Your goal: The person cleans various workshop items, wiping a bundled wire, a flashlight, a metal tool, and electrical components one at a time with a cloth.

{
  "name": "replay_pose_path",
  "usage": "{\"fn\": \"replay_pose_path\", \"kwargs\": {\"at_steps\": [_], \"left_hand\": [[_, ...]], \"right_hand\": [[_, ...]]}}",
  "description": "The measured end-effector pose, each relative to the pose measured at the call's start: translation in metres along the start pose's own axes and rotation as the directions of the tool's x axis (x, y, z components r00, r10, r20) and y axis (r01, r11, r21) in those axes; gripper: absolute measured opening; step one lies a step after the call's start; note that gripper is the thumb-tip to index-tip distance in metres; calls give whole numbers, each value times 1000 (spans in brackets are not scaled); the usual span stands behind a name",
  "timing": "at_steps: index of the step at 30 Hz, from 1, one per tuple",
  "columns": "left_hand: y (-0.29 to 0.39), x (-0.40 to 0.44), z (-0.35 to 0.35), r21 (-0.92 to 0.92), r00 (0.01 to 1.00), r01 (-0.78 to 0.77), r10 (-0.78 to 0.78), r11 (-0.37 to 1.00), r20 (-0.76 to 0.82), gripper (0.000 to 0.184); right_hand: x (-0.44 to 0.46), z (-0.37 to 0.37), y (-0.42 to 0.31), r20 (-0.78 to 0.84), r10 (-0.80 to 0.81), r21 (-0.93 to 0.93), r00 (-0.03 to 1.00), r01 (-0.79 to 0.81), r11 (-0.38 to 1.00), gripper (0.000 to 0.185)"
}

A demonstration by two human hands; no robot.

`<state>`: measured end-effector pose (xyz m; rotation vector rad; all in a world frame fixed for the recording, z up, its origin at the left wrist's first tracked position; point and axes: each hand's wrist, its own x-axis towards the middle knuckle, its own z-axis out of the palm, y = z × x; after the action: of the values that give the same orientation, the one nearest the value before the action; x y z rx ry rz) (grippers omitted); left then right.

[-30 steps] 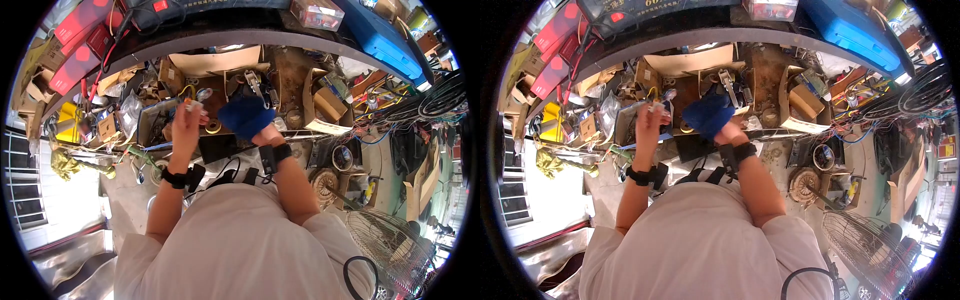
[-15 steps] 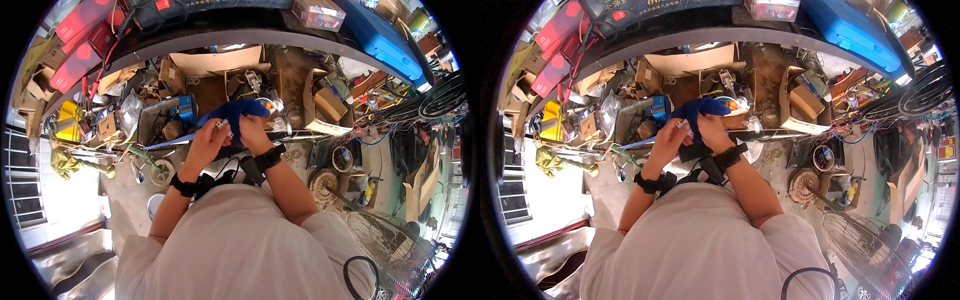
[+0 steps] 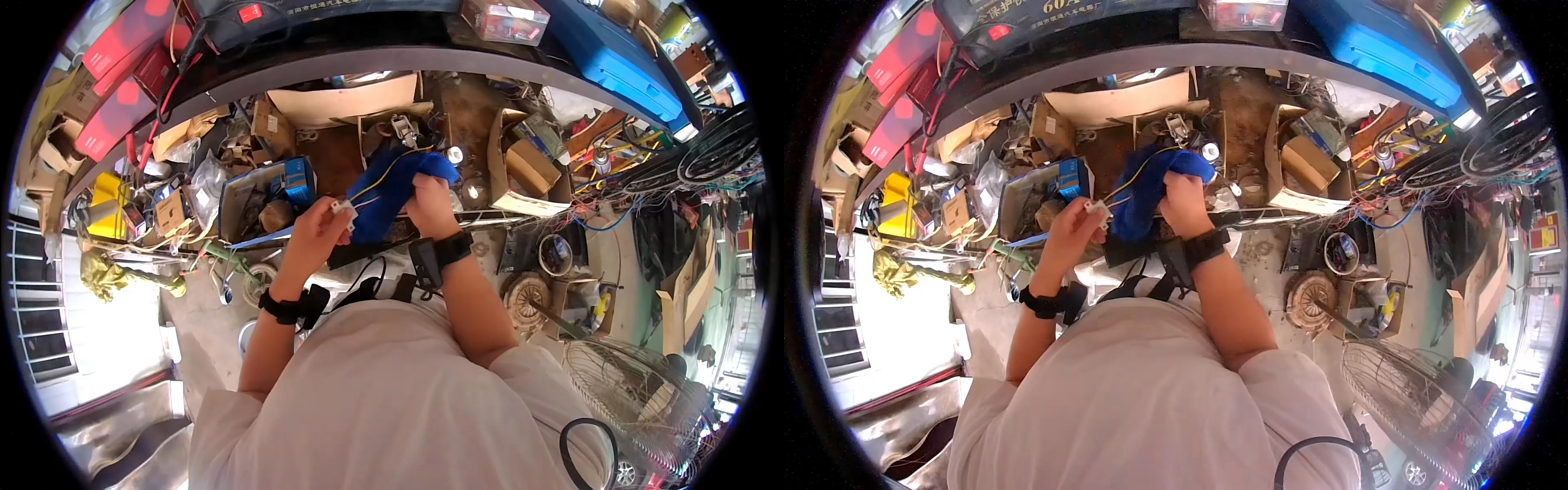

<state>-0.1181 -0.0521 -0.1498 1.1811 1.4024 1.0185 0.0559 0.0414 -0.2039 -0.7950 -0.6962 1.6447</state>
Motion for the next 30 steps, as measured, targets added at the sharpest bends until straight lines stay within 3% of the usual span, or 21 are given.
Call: {"fn": "replay_pose_path", "kwargs": {"at_steps": [4, 7, 13, 16, 17, 21, 25, 28, 29, 30], "left_hand": [[-9, -4, -4, -61, 999, 33, -32, 998, 6, 19], [-8, -5, -4, -79, 1000, 23, -22, 997, 12, 19], [-1, -1, -9, 41, 992, -83, 86, 996, -90, 20], [6, 13, -18, 77, 939, -233, 245, 969, -239, 22], [8, 21, -23, 160, 927, -201, 240, 966, -287, 21], [35, 37, -21, 607, 801, -293, 536, 739, -266, 22], [28, 36, -1, 800, 816, -407, 570, 441, 101, 29], [20, 33, 9, 765, 748, -505, 645, 399, 157, 40], [22, 28, 11, 608, 820, -484, 569, 630, 64, 48], [21, 25, 10, 535, 831, -461, 555, 708, -19, 48]], "right_hand": [[8, -17, 4, -78, 93, 48, 993, -89, 995, 18], [7, -10, 2, -157, 5, 107, 988, 12, 994, 19], [8, -16, -6, 45, 103, 150, 994, -109, 983, 24], [3, -2, -19, 260, 274, 395, 926, -361, 845, 26], [5, -8, -18, 349, 350, 277, 869, -452, 848, 39], [6, -12, 8, 366, 511, 176, 778, -597, 783, 37], [-11, 16, 3, 468, 376, 292, 799, -542, 788, 29], [-10, 23, 8, 240, 365, -33, 900, -368, 929, 25], [-12, 24, 4, 312, 293, -44, 904, -294, 955, 23], [-10, 21, 7, 278, 278, -14, 920, -285, 958, 21]]}}
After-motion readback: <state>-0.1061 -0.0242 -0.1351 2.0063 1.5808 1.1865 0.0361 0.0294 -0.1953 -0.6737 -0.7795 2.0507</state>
